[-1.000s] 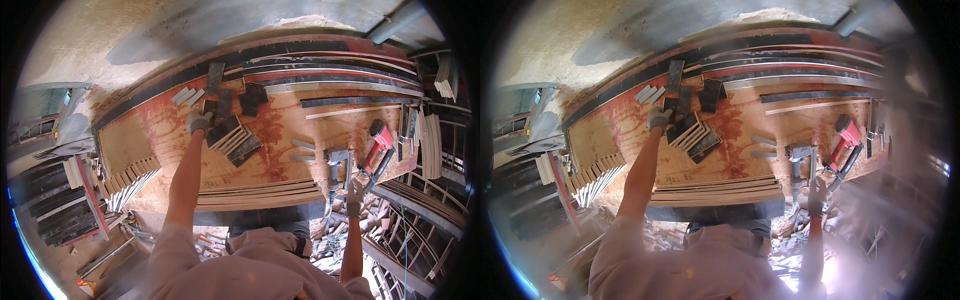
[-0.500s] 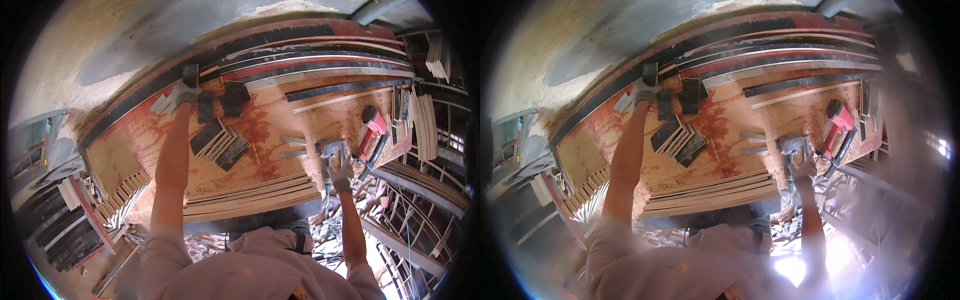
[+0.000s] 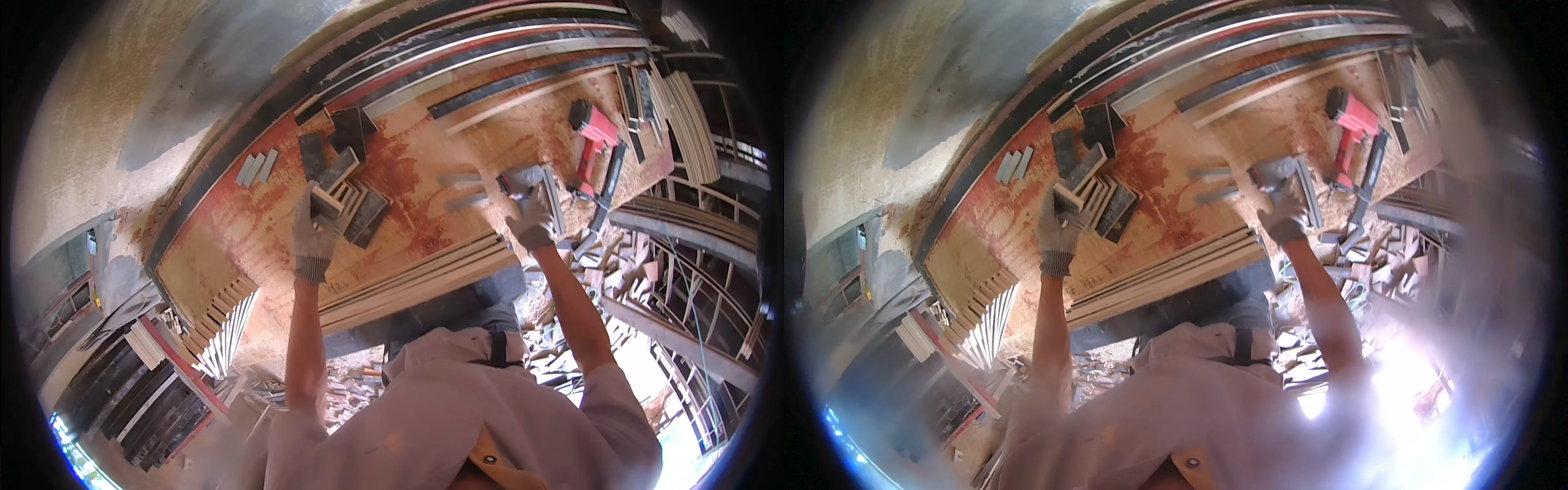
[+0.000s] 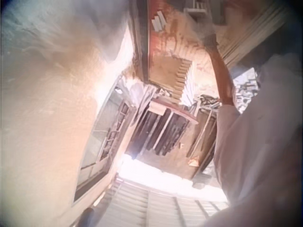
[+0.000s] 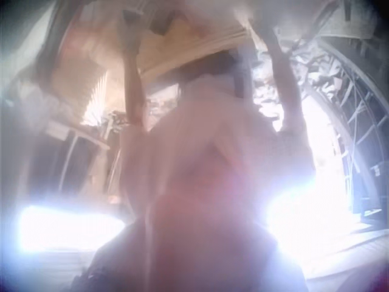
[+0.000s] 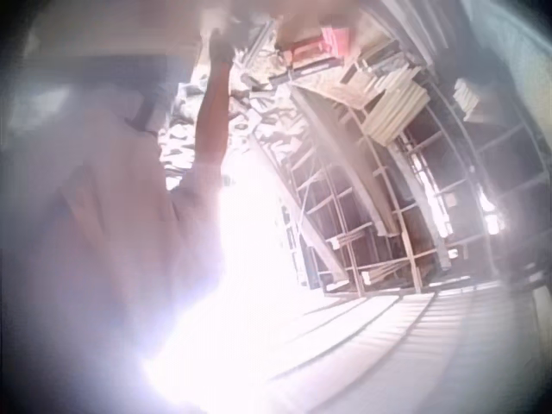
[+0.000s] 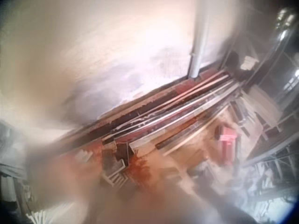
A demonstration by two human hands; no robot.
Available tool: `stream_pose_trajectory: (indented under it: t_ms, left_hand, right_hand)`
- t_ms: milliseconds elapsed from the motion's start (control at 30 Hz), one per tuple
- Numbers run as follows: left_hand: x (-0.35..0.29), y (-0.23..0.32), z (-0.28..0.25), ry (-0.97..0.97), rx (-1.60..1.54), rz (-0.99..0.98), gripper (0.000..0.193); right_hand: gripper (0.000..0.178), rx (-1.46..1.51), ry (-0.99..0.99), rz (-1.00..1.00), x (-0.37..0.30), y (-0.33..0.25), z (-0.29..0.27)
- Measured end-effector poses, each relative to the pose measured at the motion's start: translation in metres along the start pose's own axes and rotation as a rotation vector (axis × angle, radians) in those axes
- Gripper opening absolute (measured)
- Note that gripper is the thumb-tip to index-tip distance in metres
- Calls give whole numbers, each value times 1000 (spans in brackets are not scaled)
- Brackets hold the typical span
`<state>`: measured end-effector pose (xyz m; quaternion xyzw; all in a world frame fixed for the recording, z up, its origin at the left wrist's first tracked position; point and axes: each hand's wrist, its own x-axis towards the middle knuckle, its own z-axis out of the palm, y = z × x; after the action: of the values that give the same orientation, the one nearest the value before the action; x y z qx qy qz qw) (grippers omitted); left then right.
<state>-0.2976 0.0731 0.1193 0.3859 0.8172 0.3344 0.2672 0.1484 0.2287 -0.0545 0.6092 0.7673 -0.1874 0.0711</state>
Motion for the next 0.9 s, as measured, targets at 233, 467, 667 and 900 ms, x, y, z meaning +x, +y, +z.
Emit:
stream_pose_trajectory:
  t_ms: [233,467,667,900]
  left_hand:
    - [-91,92,11,25,-54,89,85]
    - [-184,114,115,-17,337,472,71]
    - [-209,127,195,-72,422,668,75]
    - [-214,116,230,-5,358,700,95]
  right_hand:
    - [67,419,138,-44,16,13,-36]
    - [32,760,201,187,-145,66,-154]
    - [11,949,146,285,-308,76,-198]
    - [59,954,133,384,-381,90,-165]
